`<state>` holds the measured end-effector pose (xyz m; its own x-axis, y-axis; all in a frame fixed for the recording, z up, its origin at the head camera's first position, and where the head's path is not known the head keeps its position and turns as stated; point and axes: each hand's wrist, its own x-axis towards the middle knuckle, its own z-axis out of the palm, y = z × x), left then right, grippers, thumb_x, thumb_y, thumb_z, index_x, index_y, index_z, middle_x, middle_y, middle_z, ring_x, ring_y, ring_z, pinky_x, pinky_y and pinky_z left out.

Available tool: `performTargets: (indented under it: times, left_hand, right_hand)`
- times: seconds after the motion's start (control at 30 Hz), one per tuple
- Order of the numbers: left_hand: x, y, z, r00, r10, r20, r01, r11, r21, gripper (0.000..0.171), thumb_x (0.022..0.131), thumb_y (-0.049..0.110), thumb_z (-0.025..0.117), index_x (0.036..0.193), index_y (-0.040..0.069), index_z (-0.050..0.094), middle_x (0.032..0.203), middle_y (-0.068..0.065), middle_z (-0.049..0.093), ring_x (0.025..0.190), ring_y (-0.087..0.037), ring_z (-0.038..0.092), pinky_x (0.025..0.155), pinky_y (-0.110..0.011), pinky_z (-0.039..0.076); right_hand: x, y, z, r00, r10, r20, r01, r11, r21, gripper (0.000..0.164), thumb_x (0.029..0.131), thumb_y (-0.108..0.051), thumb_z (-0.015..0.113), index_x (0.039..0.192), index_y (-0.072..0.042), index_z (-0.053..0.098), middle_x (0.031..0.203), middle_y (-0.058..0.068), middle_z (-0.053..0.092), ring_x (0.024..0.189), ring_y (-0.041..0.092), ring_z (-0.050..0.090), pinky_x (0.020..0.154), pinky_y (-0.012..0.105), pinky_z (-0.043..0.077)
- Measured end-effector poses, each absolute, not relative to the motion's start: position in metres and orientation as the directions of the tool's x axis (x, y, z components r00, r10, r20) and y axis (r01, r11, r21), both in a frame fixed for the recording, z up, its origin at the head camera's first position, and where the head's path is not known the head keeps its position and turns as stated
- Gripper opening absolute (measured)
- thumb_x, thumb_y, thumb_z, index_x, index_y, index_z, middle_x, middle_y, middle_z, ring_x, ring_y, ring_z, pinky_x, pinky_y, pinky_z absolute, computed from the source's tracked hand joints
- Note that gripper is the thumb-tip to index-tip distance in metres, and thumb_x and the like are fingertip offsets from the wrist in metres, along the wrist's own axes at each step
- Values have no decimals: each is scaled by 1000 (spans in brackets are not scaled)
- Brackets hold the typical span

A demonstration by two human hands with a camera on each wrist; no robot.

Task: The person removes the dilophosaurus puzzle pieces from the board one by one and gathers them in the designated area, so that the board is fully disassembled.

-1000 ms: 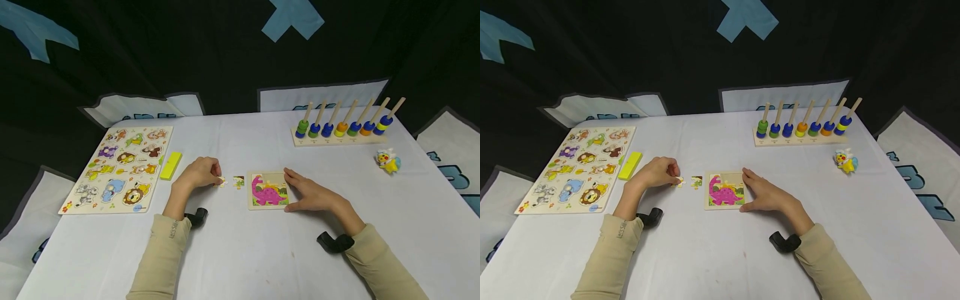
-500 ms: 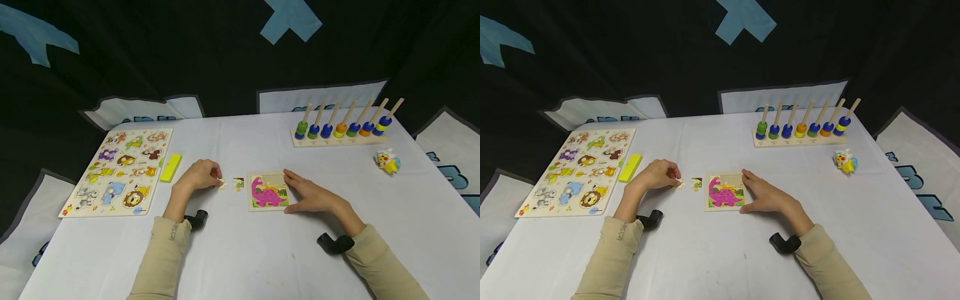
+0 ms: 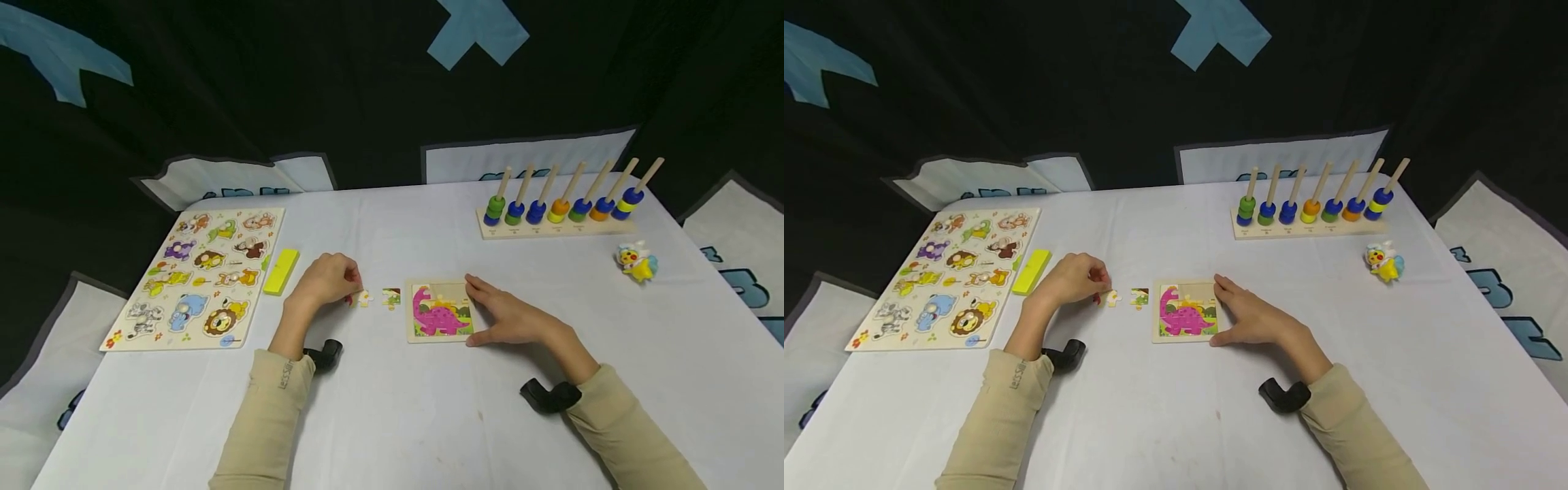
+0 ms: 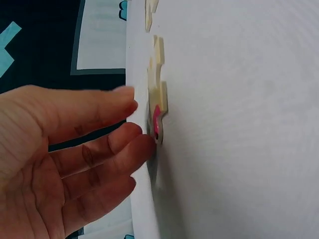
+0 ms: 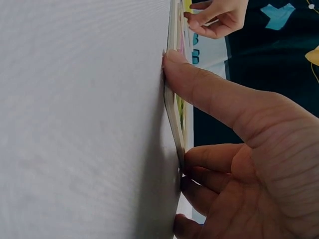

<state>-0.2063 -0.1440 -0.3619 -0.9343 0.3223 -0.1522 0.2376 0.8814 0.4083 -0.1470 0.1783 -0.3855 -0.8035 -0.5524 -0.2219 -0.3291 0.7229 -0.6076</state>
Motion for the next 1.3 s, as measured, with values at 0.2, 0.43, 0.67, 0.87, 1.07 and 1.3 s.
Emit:
performTargets:
  times: [0.2, 0.43, 0.67, 0.87, 1.07, 1.3]
  left_hand:
    - [-206, -142, -360, -947, 284, -150, 212, 904, 371, 12, 86, 21, 70, 81, 11, 69, 73, -3, 64, 68, -19, 53, 63, -30, 39]
    - [-203, -136, -358, -946, 258, -195, 159, 896, 414, 18, 88, 24, 68, 82, 7, 70, 62, -3, 59, 65, -18, 51, 59, -27, 39]
    - [-203, -137, -356, -941, 259, -216, 152, 898, 412, 18, 87, 23, 69, 79, 8, 69, 62, -1, 58, 65, -17, 51, 60, -27, 39]
    - [-204, -139, -353, -912, 307, -273, 174, 891, 419, 10, 86, 13, 69, 78, 7, 70, 67, -3, 62, 72, -19, 52, 65, -27, 40]
    - [-204, -134, -351, -920, 303, -251, 181, 892, 414, 13, 87, 15, 67, 79, 7, 71, 64, -5, 65, 67, -18, 53, 63, -27, 40]
    - [-196, -113, -349, -938, 282, -201, 170, 881, 441, 21, 89, 23, 67, 94, 3, 72, 88, -8, 68, 82, -21, 57, 76, -35, 48]
  right_hand:
    - [-148, 178, -384, -808, -544, -228, -323, 732, -600, 97, 78, -35, 78, 147, 8, 25, 159, 22, 12, 146, 42, 13, 114, 57, 21]
    - [-148, 179, -384, -808, -535, -245, -302, 734, -608, 97, 78, -33, 78, 149, 6, 23, 160, 19, 10, 147, 39, 12, 115, 56, 20]
    - [-147, 179, -386, -808, -544, -225, -323, 729, -603, 97, 78, -35, 78, 147, 8, 24, 160, 21, 11, 146, 41, 13, 114, 57, 21]
    - [-147, 179, -385, -812, -533, -239, -313, 743, -592, 97, 78, -36, 77, 148, 7, 25, 160, 21, 12, 146, 41, 14, 114, 57, 21]
    - [-148, 179, -385, -815, -527, -241, -303, 743, -597, 97, 78, -36, 77, 148, 7, 25, 159, 21, 12, 146, 41, 14, 114, 57, 21]
    - [-147, 179, -387, -808, -539, -238, -312, 734, -604, 97, 79, -35, 77, 147, 8, 24, 159, 21, 12, 146, 41, 13, 114, 58, 21]
